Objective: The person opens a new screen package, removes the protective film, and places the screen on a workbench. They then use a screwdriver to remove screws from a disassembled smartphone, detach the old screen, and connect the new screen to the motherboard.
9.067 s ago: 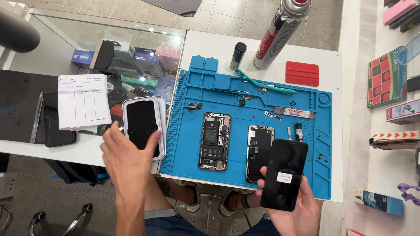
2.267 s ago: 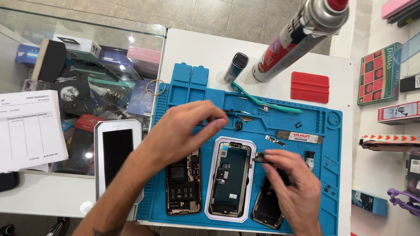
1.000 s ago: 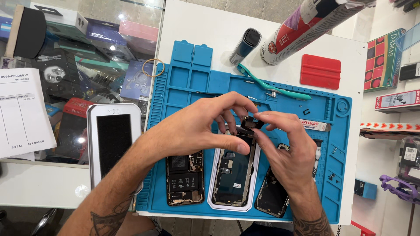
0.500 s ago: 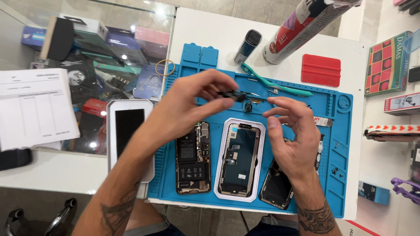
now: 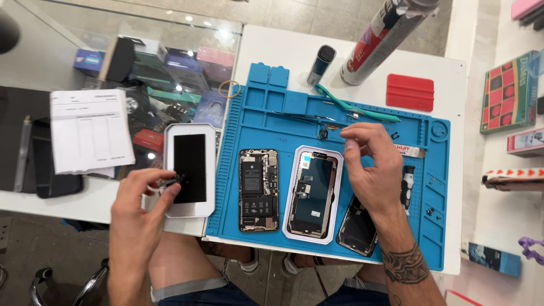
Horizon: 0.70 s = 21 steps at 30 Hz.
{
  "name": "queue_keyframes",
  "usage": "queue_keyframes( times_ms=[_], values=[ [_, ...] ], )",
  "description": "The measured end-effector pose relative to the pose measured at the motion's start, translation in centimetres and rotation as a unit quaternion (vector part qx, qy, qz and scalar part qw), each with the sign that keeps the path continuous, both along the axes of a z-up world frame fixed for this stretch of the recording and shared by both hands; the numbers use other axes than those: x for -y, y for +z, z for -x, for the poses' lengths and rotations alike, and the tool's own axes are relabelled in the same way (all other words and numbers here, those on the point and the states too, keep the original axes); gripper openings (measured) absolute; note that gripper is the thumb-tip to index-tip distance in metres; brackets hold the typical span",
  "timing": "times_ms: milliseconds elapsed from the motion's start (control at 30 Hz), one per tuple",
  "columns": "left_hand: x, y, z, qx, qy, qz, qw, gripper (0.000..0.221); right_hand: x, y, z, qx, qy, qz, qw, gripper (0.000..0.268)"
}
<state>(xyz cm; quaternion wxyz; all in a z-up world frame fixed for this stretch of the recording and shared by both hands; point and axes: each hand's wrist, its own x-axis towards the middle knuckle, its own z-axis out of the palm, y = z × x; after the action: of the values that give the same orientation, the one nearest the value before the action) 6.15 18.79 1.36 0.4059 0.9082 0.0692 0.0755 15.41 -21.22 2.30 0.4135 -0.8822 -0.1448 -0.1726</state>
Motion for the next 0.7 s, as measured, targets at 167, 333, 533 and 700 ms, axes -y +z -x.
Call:
queue_keyframes(
  times_ms=[167, 333, 533, 700],
  values=[
    [0.5, -1.2, 1.3, -0.007, 0.027, 0.024, 0.999, 0.021, 0.2, -0.2, 0.0, -0.009, 0.001, 0.014, 1.0, 0.012],
    [1.1, -1.9, 1.2, -0.005, 0.056, -0.018, 0.998, 0.02, 0.5, -0.5, -0.2, -0.031, 0.002, 0.017, 0.999, 0.011],
    [2.6, -1.5, 1.0, -0.019, 0.12, 0.145, 0.982, 0.037, 0.6, -0.3, -0.2, -0.037, 0.006, 0.012, 0.999, 0.011],
    [3.6, 0.2, 0.3, -0.067, 0.128, 0.089, 0.985, 0.032, 0.5, -0.5, -0.3, -0.053, 0.005, 0.005, 0.999, 0.01]
  ],
)
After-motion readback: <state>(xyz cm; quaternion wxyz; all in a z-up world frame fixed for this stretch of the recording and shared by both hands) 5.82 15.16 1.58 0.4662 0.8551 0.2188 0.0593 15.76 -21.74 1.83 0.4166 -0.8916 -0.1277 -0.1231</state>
